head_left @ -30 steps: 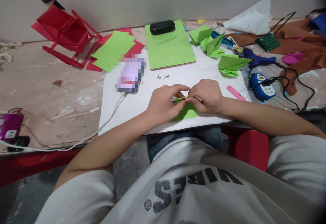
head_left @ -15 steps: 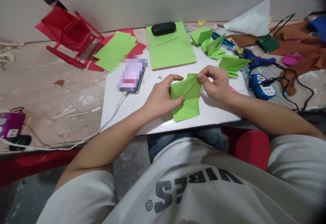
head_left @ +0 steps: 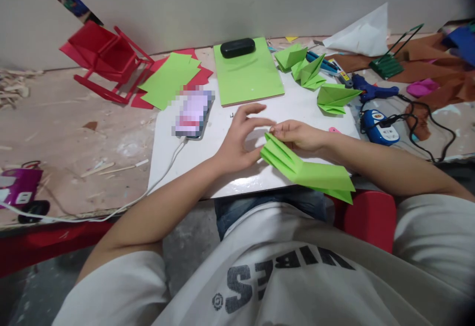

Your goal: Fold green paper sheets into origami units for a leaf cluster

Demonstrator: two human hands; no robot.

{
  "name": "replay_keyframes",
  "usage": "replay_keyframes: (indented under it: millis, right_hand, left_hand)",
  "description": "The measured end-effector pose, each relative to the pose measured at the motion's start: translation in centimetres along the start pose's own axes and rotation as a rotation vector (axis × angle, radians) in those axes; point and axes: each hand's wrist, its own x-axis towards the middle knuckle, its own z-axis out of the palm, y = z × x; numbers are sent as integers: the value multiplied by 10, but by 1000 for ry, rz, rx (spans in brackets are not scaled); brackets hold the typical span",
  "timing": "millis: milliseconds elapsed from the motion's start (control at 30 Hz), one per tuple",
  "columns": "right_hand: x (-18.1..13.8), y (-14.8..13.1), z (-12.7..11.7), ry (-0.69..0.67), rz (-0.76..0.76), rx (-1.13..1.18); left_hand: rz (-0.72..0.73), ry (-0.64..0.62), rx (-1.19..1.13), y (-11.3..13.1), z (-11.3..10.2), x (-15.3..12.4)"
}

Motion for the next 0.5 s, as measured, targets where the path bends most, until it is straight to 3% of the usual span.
replay_keyframes:
  millis: [100, 200, 333, 500]
  right_hand:
    - [-3, -2, 4, -98, 4, -88]
    - [-4, -7, -1, -54, -16, -152]
    - [-3, -13, -21, 154, -44, -12]
    - [-6, -29, -47, 323, -267, -66]
  left_hand:
    - [110, -111, -101, 2, 7, -3]
    - [148, -69, -181, 0, 11, -6]
    - [-21, 146, -110, -9, 10, -9]
    - [-204, 274, -46, -22, 6, -7]
